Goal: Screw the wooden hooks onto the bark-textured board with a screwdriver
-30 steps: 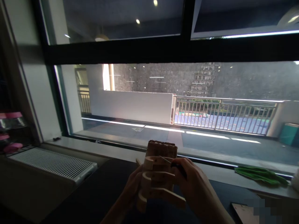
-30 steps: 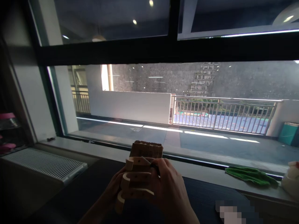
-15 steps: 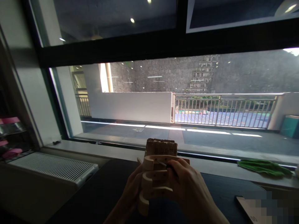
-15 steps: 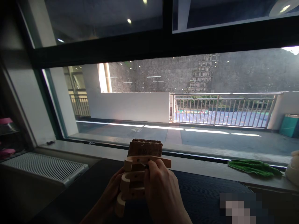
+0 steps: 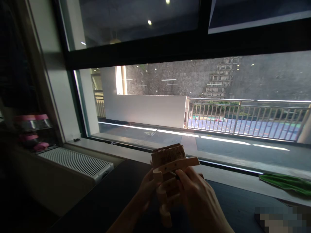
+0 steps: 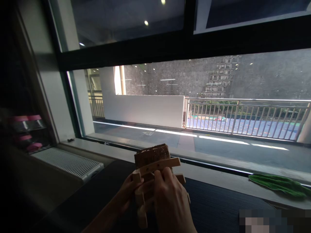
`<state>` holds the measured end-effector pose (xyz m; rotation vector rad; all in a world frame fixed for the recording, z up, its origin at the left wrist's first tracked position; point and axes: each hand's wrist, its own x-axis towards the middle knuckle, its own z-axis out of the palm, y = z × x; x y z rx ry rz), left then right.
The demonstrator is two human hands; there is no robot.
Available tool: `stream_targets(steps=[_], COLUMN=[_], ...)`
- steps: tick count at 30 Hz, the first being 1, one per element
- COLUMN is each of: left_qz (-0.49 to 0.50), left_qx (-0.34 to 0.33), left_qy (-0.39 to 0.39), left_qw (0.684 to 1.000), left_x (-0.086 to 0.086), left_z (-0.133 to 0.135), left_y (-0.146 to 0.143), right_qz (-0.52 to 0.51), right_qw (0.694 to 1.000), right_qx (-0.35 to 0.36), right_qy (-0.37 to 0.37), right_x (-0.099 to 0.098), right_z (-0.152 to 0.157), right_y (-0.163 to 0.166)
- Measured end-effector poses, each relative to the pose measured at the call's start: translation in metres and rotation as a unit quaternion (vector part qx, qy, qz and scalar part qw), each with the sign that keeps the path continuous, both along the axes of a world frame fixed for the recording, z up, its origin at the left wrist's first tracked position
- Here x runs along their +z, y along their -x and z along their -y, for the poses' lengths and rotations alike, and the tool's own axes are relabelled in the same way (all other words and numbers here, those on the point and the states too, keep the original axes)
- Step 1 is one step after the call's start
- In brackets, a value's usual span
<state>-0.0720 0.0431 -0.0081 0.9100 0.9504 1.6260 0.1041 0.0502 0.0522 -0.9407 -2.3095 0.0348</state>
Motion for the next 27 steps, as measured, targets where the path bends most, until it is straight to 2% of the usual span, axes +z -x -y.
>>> stream_targets(steps=[4,9,15,20,27], left_qz=[-0.013,-0.083,-0.147,-0.195,-0.206], left_qx=[0.069,0.139,0.208,0.214,0.223], left_qy=[-0.017,-0.046,-0.048,-0.054,-0.061], left_qw=[0.997,0.986,0.966,0.956,0.951], left_x=[0.004,-0.004,-0.007,-0.008,-0.013], left_z=[0.003,-0.003,-0.006,-0.006,-0.008], left_y=[-0.004,0.001,0.01,0.012,0.014], right_qz=[-0.001,0.0,-0.012,0.0,-0.03], right_qw=[0.999,0.999,0.996,0.996,0.999], right_qx=[-0.004,0.005,-0.026,-0.032,-0.028], right_qy=[-0.036,-0.038,-0.082,-0.081,-0.023], right_x=[-0.006,-0.014,-0.023,-0.025,-0.033], right_z=[0.007,0.011,0.009,0.009,0.002], right_y=[0.009,0.021,0.026,0.024,0.025])
